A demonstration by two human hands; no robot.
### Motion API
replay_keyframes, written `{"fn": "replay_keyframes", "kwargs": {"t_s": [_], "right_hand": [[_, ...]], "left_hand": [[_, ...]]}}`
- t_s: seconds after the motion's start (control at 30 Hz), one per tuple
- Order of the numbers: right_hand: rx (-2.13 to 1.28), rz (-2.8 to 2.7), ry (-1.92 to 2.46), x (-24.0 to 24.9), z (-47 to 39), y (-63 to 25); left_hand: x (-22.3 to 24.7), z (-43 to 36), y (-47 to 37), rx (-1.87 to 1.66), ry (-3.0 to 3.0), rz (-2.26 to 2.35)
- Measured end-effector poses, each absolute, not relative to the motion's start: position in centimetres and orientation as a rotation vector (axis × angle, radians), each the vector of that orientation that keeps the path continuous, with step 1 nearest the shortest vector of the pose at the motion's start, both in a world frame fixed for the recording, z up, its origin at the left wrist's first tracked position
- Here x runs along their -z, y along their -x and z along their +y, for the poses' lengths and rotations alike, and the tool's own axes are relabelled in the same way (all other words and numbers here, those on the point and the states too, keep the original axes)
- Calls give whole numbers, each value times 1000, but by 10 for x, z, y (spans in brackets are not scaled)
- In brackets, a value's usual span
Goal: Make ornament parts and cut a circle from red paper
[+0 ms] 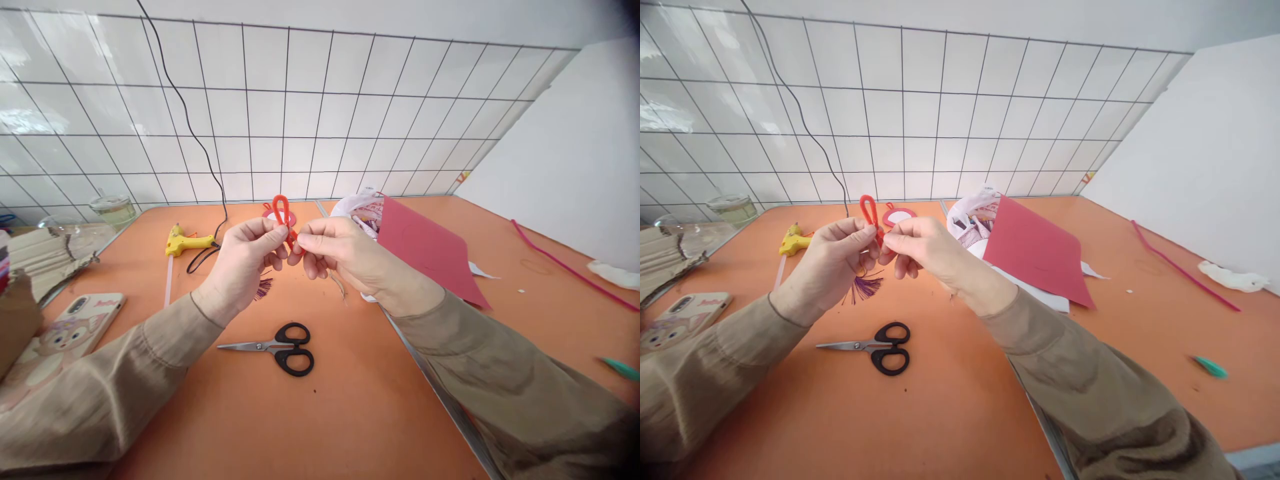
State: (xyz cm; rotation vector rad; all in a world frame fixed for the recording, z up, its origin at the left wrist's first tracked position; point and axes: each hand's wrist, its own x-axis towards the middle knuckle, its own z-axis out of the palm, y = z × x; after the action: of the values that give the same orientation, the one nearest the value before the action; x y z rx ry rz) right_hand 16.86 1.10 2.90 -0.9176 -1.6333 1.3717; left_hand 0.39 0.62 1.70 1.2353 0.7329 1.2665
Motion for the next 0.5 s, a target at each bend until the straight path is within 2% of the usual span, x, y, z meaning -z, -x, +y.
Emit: {"fn": "replay_keyframes", "kwargs": {"t_s": [0.5], "right_hand": [[-1335,-1588,1014,-36,8,-171]], "left_hand": [[-20,7,-2,-1186,-1239,717]]}}
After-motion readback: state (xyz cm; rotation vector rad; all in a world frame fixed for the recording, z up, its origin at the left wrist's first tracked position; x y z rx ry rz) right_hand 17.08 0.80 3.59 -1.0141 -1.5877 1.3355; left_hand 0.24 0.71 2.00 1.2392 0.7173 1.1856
